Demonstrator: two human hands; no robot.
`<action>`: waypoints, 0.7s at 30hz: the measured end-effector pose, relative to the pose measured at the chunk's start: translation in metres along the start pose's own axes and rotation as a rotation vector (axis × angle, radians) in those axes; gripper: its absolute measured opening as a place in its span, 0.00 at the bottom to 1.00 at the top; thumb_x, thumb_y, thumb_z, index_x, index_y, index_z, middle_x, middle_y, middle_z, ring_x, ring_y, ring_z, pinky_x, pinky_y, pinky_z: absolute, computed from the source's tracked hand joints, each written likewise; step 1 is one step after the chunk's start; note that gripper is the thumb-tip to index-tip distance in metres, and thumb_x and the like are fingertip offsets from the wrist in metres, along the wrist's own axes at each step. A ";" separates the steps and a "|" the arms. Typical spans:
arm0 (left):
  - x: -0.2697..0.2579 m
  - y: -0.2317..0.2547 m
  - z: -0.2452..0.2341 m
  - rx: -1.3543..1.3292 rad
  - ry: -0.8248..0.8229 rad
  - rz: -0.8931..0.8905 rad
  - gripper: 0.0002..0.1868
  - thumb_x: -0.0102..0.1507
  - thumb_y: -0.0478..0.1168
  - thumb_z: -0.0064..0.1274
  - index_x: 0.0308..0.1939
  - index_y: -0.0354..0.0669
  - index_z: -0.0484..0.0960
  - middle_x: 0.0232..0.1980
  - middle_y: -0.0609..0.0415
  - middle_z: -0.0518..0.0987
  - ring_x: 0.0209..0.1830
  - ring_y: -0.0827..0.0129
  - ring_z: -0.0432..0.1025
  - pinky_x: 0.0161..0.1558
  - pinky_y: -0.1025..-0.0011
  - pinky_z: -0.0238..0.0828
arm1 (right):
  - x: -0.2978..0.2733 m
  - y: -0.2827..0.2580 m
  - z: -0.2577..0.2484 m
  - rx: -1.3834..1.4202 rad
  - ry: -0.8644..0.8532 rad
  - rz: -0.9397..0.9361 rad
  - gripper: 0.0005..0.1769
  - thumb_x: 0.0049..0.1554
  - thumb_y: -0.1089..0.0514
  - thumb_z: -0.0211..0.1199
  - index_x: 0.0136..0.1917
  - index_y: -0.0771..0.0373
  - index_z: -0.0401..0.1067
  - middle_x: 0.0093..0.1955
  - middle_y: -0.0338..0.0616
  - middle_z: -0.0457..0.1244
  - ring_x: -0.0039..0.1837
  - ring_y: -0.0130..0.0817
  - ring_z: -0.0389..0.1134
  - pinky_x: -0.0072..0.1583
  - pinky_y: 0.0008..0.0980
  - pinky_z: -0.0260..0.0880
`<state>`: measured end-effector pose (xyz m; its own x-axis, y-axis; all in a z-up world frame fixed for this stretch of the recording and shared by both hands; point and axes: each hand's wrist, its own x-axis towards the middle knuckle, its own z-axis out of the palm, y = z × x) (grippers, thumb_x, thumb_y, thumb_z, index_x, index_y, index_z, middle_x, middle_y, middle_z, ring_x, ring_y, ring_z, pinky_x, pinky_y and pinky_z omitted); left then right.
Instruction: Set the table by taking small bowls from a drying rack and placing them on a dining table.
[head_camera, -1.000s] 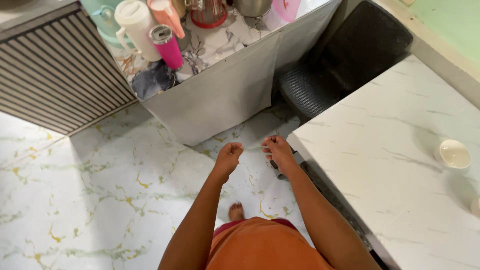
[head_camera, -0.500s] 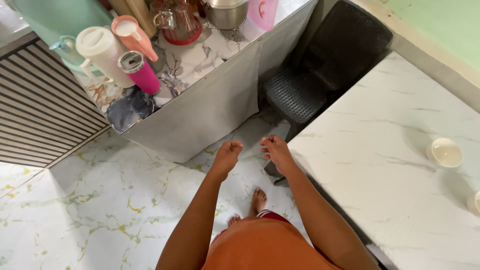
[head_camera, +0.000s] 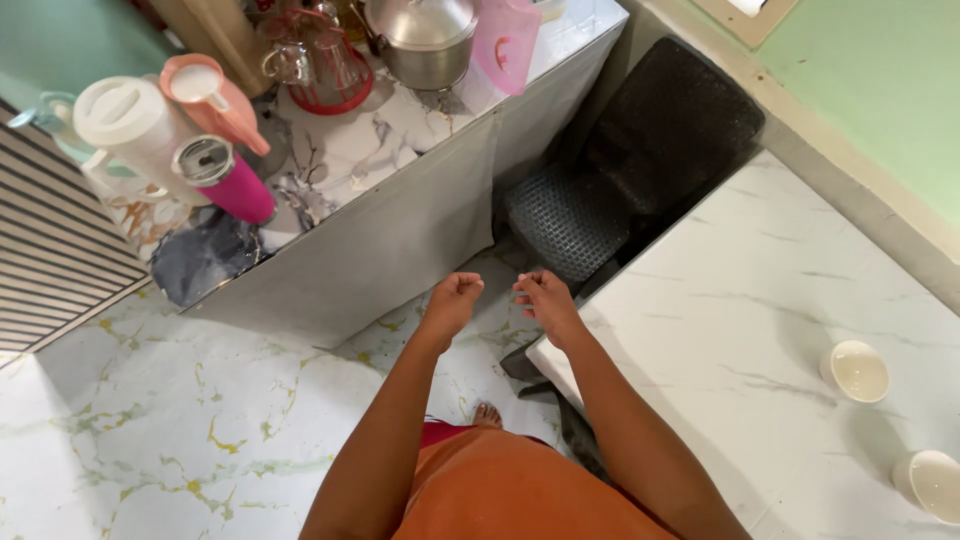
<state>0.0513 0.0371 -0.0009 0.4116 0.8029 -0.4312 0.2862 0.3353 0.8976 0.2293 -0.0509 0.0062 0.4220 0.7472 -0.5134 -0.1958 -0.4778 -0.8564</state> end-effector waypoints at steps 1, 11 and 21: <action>0.006 0.004 0.003 0.002 -0.006 0.000 0.18 0.66 0.48 0.54 0.56 0.44 0.79 0.49 0.58 0.79 0.46 0.74 0.71 0.47 0.73 0.69 | 0.006 -0.003 -0.003 0.003 0.006 0.001 0.13 0.64 0.49 0.56 0.54 0.59 0.70 0.52 0.37 0.68 0.51 0.28 0.67 0.52 0.33 0.68; 0.078 0.043 0.002 -0.043 -0.080 0.034 0.17 0.66 0.48 0.53 0.56 0.46 0.79 0.47 0.60 0.78 0.45 0.75 0.70 0.44 0.71 0.71 | 0.066 -0.035 -0.001 0.054 0.055 -0.030 0.12 0.64 0.49 0.57 0.53 0.59 0.70 0.51 0.36 0.68 0.50 0.27 0.67 0.50 0.31 0.68; 0.172 0.101 -0.039 0.040 -0.206 0.045 0.17 0.67 0.48 0.52 0.56 0.47 0.79 0.51 0.60 0.79 0.49 0.74 0.72 0.48 0.70 0.72 | 0.132 -0.087 0.036 0.130 0.178 -0.003 0.13 0.64 0.49 0.57 0.55 0.58 0.71 0.52 0.35 0.68 0.50 0.26 0.68 0.50 0.30 0.68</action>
<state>0.1172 0.2288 0.0190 0.5916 0.6975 -0.4043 0.2960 0.2785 0.9137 0.2698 0.1061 0.0109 0.5705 0.6497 -0.5024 -0.3018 -0.4032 -0.8639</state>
